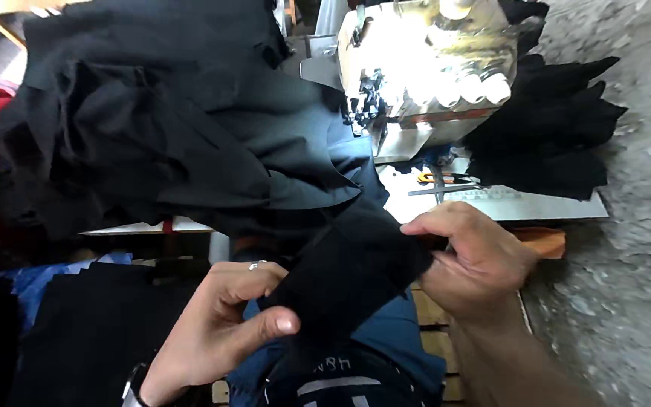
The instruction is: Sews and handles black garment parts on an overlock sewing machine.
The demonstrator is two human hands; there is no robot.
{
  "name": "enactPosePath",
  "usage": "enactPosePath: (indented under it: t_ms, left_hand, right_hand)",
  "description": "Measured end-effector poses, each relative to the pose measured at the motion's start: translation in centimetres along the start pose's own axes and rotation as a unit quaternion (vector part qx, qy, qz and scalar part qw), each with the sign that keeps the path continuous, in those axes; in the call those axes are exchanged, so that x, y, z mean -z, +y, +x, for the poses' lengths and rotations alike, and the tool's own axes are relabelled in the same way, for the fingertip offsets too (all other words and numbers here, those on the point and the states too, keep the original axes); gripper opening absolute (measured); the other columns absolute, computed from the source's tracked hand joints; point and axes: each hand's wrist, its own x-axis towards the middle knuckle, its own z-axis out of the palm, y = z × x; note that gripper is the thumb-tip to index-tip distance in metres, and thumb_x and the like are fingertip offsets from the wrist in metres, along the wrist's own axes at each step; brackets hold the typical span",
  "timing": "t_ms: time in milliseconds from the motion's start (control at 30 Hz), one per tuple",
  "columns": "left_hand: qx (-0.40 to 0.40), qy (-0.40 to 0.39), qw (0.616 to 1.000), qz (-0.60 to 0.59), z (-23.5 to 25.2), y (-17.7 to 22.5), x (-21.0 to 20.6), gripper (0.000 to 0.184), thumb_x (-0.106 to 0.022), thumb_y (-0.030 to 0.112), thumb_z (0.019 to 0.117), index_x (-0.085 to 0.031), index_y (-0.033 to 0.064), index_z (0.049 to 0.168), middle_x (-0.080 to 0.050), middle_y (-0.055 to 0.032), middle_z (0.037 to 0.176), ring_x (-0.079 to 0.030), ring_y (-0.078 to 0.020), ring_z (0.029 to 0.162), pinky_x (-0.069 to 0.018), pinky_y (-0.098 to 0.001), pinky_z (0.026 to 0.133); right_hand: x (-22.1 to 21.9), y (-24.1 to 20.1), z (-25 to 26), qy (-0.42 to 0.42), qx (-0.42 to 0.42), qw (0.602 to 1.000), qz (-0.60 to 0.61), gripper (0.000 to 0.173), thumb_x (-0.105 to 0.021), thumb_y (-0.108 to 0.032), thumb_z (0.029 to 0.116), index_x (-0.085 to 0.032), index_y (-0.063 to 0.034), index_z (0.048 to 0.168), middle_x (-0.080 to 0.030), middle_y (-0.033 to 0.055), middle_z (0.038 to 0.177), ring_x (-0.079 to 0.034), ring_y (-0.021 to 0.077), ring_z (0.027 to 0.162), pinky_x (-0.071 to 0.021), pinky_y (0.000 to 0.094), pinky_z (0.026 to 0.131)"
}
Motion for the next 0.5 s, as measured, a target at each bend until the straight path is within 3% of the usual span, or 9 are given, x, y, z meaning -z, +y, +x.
enactPosePath:
  t_ms: [33,100,167,233,300,333,400,467,500]
  left_hand:
    - [0.009,-0.014,1.000,0.003,0.2,0.1,0.1,0.026,-0.063,0.034,0.1031,-0.070,0.0107,0.092,-0.072,0.0080,0.097,-0.065,0.0039,0.093,-0.0549,-0.0159,0.082]
    - [0.021,-0.006,1.000,-0.004,0.5,0.0,0.1,0.023,-0.063,0.028,0.1036,-0.071,0.0100,0.093,-0.072,0.0087,0.093,-0.065,0.0052,0.088,-0.0544,-0.0143,0.078]
    - [0.018,0.018,0.998,-0.061,0.8,-0.1,-0.3,0.018,-0.065,0.024,0.1022,-0.070,0.0109,0.091,-0.071,0.0084,0.089,-0.064,0.0044,0.082,-0.0531,-0.0135,0.073]
    - [0.009,0.033,0.993,-0.117,1.2,0.0,-0.9,0.013,-0.068,0.020,0.1000,-0.067,0.0136,0.089,-0.071,0.0082,0.088,-0.065,0.0034,0.082,-0.0537,-0.0138,0.072]
    - [0.005,0.054,0.988,-0.143,1.4,0.3,-1.3,0.005,-0.073,0.016,0.0956,-0.068,0.0161,0.094,-0.072,0.0077,0.090,-0.068,0.0010,0.084,-0.0565,-0.0158,0.074]
    - [0.009,0.067,0.989,-0.129,1.4,0.6,-1.3,0.010,-0.075,0.015,0.0933,-0.067,0.0182,0.099,-0.072,0.0084,0.092,-0.068,0.0006,0.085,-0.0573,-0.0163,0.075]
    - [0.025,0.085,0.995,-0.052,1.4,1.5,-0.7,0.023,-0.074,0.014,0.0936,-0.063,0.0197,0.113,-0.071,0.0073,0.101,-0.069,-0.0023,0.090,-0.0599,-0.0190,0.080]
    - [0.032,0.076,0.991,0.109,1.3,2.3,0.0,0.020,-0.065,0.016,0.1012,-0.062,0.0179,0.120,-0.070,0.0072,0.107,-0.069,-0.0017,0.093,-0.0594,-0.0188,0.083]
    - [0.030,0.062,0.975,0.211,1.3,2.6,0.1,0.014,-0.058,0.017,0.1049,-0.065,0.0173,0.117,-0.071,0.0080,0.106,-0.067,0.0006,0.093,-0.0578,-0.0171,0.083]
  right_hand:
    - [0.3,-0.1,0.4,-0.016,0.027,0.999,-0.013,0.016,-0.073,-0.020,0.0920,-0.061,-0.0103,0.091,-0.067,0.0023,0.092,-0.065,0.0076,0.094,-0.0534,0.0203,0.083]
    - [0.4,-0.5,0.8,-0.093,0.030,0.994,0.038,0.024,-0.069,-0.026,0.0942,-0.051,-0.0114,0.089,-0.062,0.0091,0.130,-0.053,0.0200,0.131,-0.0454,0.0337,0.108]
    - [0.1,-0.4,0.6,-0.173,-0.032,0.963,0.206,0.016,-0.053,-0.025,0.1010,-0.043,-0.0133,0.100,-0.047,0.0063,0.152,-0.043,0.0186,0.144,-0.0428,0.0338,0.114]
    - [-0.3,-0.8,-0.2,-0.198,-0.140,0.879,0.410,0.019,-0.036,-0.036,0.1112,-0.045,-0.0196,0.108,-0.056,-0.0028,0.141,-0.049,0.0141,0.138,-0.0450,0.0349,0.113]
    - [0.2,-1.5,-0.3,-0.219,-0.205,0.804,0.514,0.018,-0.043,-0.039,0.1097,-0.049,-0.0222,0.109,-0.058,-0.0054,0.122,-0.054,0.0067,0.126,-0.0462,0.0298,0.110]
    - [0.6,-1.6,-0.1,-0.232,-0.181,0.820,0.491,0.011,-0.053,-0.029,0.1056,-0.047,-0.0202,0.109,-0.056,-0.0044,0.119,-0.054,0.0045,0.122,-0.0481,0.0239,0.104]
    - [1.2,-1.6,0.8,-0.228,-0.143,0.896,0.353,0.025,-0.070,-0.018,0.0894,-0.048,-0.0152,0.100,-0.056,-0.0017,0.109,-0.057,0.0026,0.110,-0.0510,0.0170,0.091]
    - [1.8,-1.6,1.3,-0.223,-0.131,0.952,0.165,0.025,-0.075,-0.019,0.0766,-0.054,-0.0169,0.089,-0.057,-0.0030,0.105,-0.057,0.0011,0.103,-0.0506,0.0135,0.082]
    - [1.9,-1.7,1.3,-0.221,-0.126,0.963,0.086,0.019,-0.074,-0.019,0.0733,-0.058,-0.0194,0.085,-0.058,-0.0036,0.105,-0.056,0.0025,0.102,-0.0500,0.0156,0.081]
